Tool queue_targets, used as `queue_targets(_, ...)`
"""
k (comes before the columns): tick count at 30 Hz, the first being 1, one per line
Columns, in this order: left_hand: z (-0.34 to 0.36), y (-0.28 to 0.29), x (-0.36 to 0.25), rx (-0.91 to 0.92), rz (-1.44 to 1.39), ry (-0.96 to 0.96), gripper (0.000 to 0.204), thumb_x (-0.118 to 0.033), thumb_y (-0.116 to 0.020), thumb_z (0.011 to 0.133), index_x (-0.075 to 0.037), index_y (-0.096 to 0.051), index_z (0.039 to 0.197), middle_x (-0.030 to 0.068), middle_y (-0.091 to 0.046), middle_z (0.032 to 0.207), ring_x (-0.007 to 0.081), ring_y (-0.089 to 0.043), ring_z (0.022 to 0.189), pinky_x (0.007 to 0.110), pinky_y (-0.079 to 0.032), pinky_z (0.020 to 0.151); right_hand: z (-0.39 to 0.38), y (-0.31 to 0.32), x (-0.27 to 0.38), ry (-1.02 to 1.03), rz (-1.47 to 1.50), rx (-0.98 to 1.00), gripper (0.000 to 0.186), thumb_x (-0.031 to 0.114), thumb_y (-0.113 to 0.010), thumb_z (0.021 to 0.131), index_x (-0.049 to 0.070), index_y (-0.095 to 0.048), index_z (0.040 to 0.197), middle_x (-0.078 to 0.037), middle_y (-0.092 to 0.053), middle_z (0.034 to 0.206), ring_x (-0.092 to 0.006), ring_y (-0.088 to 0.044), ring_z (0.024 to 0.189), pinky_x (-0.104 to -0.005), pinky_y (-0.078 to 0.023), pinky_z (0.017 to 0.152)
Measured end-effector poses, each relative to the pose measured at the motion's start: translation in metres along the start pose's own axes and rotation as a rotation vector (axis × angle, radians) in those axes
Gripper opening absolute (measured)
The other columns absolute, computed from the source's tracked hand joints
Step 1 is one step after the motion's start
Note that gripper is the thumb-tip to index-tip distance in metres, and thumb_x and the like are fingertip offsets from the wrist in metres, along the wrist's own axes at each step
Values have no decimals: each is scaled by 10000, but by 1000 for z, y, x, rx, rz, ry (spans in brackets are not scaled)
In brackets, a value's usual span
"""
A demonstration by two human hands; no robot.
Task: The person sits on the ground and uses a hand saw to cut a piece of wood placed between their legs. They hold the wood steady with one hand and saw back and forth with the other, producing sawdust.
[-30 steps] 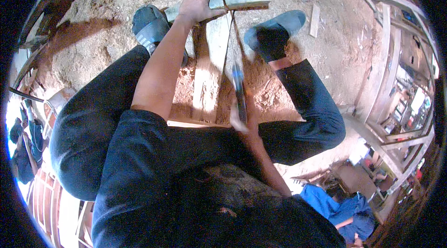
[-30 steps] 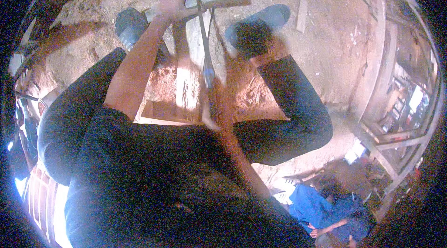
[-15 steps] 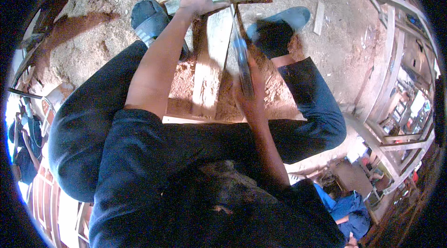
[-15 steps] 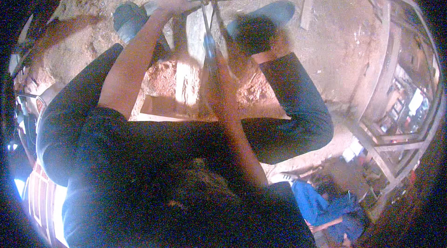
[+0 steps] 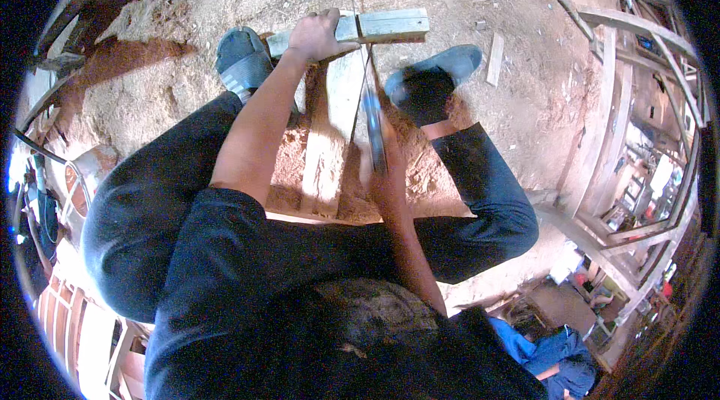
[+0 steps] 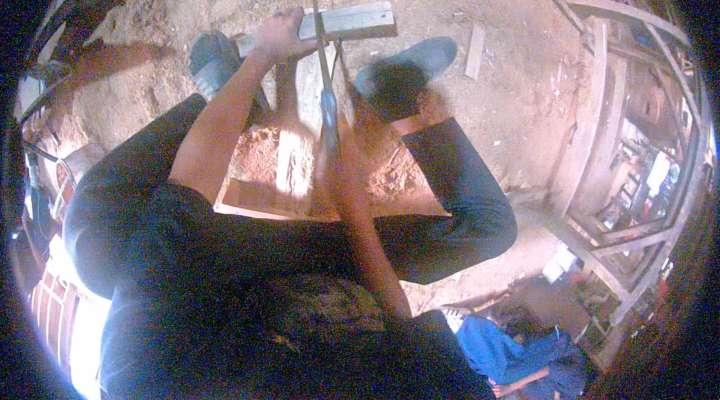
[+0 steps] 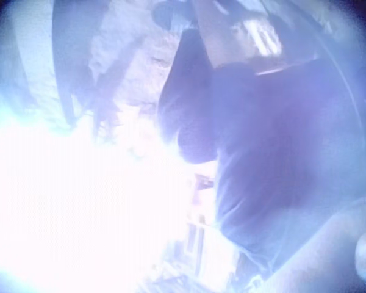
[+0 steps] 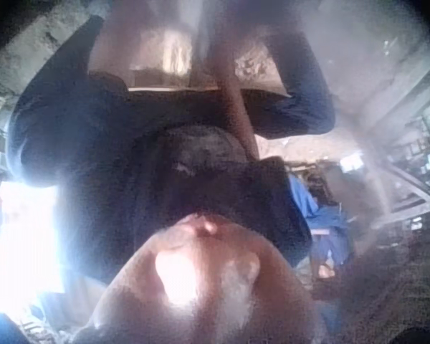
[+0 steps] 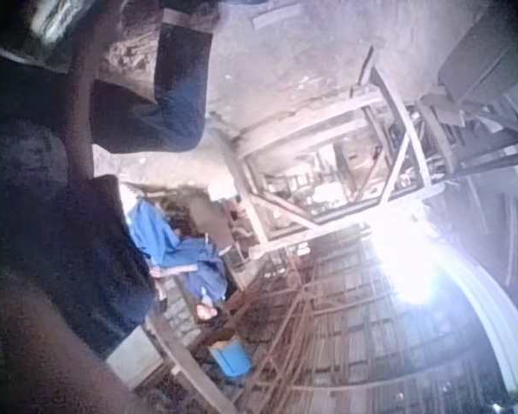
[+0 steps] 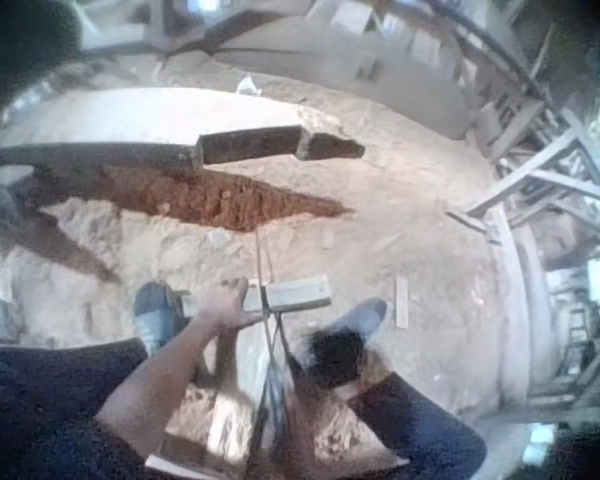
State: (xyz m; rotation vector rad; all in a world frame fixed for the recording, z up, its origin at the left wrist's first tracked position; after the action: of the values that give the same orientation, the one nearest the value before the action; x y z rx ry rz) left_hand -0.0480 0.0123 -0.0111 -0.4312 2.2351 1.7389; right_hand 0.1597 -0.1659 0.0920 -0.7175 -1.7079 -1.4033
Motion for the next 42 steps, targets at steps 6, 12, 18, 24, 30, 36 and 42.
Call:
queue_targets(6, 7, -9, 5, -73, 54, -27, 885, -766, -628, 696, -24, -512, 1164, 232, -650, 1103, 423, -658, 961, 470, -545, 836, -12, 9, -1, -15, -35, 14, 578, -69, -544, 838, 55, -446, 1393, -185, -613, 1152, -249, -620, 977, -337, -498, 811)
queue_targets(12, -5, -6, -3, 14, 101, -34, 933, -799, -595, 696, -25, -509, 1209, 244, -606, 1188, 410, -649, 1006, 467, -540, 871, -8, 1, -7, -14, 12, 14, 589, -86, -530, 829, 40, -441, 1397, -172, -620, 1117, -246, -625, 915, -318, -500, 788)
queue_targets(18, 1, -10, -2, -45, 56, -78, 904, -781, -608, 701, -11, -541, 1169, 239, -634, 1125, 400, -652, 1002, 454, -544, 859, 8, 1, -11, 122, -21, -12, 605, -67, -535, 831, 33, -414, 1416, -217, -578, 1260, -320, -591, 1145, -363, -464, 945)
queue_targets(24, 5, -13, 7, -89, 58, -150, 852, -760, -634, 697, -14, -559, 1099, 257, -661, 1037, 396, -664, 956, 469, -530, 875, -14, 12, -7, -231, -20, 75, 545, 10, -574, 874, 45, -440, 1401, -197, -618, 1169, -259, -630, 982, -339, -502, 820)
queue_targets(30, 10, 5, 3, 88, -49, -108, 967, -763, -725, 574, 16, -602, 1134, 258, -663, 1071, 399, -647, 1019, 446, -511, 925, -62, 48, 11, -202, -110, -10, 500, 51, -593, 889, 24, -476, 1375, -174, -654, 1038, -198, -631, 855, -320, -510, 736)
queue_targets(36, 21, 2, 18, 174, -254, -152, 1085, -730, -787, 498, 27, -569, 1244, 261, -617, 1190, 394, -599, 1120, 434, -465, 1003, -44, 57, 40, -302, -14, 63, 478, 38, -596, 876, -9, -501, 1343, -161, -666, 1062, -161, -628, 914, -292, -505, 788)
queue_targets(42, -2, -3, 13, -122, -95, -203, 1029, -665, -818, 524, -21, -492, 1257, 238, -585, 1174, 411, -608, 1063, 472, -504, 922, -34, 34, 16, -9, -54, -57, 513, 23, -595, 871, 16, -479, 1370, -189, -658, 1097, -196, -644, 964, -293, -502, 826)
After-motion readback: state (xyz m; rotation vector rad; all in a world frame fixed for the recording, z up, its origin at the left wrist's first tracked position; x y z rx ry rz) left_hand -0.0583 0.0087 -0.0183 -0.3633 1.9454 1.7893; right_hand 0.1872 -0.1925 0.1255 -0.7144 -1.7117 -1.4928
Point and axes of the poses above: each hand's wrist, its own z-axis towards the middle knuckle, its own y-axis out of the back of the hand, x = y × z, the point moved 3 cm from there along z, towards the middle knuckle
